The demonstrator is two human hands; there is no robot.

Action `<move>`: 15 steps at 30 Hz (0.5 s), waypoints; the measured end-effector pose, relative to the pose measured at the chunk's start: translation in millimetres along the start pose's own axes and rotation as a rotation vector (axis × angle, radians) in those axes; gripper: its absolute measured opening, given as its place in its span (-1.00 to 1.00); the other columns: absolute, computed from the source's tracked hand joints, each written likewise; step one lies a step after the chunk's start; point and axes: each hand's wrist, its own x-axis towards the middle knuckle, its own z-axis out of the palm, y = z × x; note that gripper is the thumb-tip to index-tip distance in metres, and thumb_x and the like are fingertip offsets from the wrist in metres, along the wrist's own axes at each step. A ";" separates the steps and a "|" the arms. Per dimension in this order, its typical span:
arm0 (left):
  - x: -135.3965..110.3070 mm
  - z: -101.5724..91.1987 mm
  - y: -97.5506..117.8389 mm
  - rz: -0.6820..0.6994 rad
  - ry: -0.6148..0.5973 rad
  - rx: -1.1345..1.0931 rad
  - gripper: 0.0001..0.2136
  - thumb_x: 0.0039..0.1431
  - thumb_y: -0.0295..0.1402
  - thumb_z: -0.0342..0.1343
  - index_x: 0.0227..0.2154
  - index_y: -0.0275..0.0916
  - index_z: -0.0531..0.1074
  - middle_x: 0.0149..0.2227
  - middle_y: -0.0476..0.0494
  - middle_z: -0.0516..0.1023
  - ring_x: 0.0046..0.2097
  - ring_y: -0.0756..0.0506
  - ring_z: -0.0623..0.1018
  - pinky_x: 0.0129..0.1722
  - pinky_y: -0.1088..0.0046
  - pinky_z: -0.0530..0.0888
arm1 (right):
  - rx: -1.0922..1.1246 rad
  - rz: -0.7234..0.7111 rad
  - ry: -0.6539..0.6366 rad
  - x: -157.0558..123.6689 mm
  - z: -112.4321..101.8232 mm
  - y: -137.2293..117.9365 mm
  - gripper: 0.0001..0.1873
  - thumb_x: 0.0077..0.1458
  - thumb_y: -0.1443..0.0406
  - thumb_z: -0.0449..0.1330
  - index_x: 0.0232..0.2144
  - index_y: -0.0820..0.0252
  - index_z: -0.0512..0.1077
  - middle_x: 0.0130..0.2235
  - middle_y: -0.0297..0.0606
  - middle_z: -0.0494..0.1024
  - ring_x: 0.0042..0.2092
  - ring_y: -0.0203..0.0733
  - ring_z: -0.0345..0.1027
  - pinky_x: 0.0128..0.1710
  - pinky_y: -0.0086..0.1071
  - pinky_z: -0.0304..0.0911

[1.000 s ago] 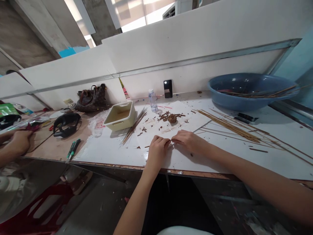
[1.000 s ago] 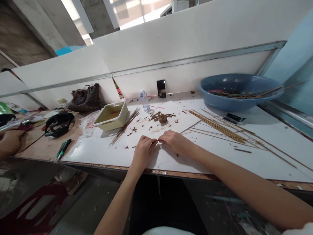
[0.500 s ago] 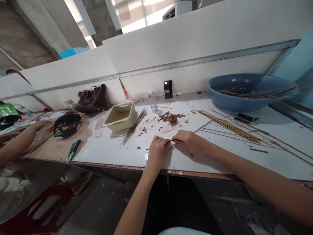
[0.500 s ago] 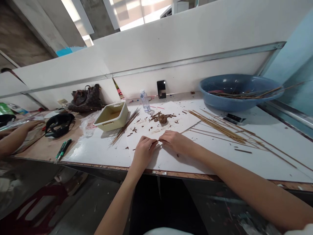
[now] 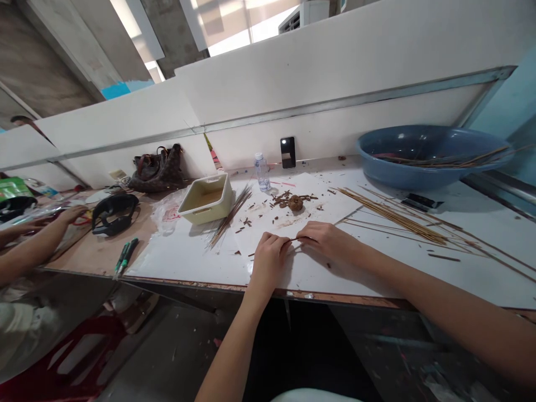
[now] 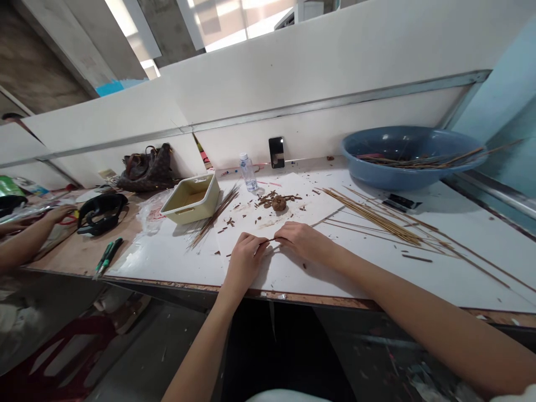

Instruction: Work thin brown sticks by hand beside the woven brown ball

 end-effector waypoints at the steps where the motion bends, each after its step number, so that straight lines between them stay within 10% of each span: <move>1: -0.1 0.1 0.0 -0.002 0.001 0.002 -0.85 0.49 -0.46 0.20 -0.12 -0.16 0.68 -0.22 -0.17 0.72 -0.08 -0.26 0.56 -0.09 0.13 0.60 | -0.003 0.000 0.002 0.0 -0.4 -0.8 -0.73 0.53 0.29 0.11 -0.08 0.13 0.63 -0.16 -0.10 0.71 -0.11 0.03 0.60 -0.06 -0.09 0.54; 15: -0.7 -2.5 -3.1 -0.039 0.011 0.027 -0.86 0.48 -0.50 0.20 -0.13 -0.18 0.65 -0.24 -0.15 0.69 -0.09 -0.24 0.54 -0.08 0.19 0.56 | -0.054 0.007 -0.027 -2.0 -3.2 1.8 -0.74 0.55 0.29 0.10 -0.08 0.15 0.61 -0.15 -0.09 0.72 -0.08 0.06 0.59 -0.03 -0.08 0.50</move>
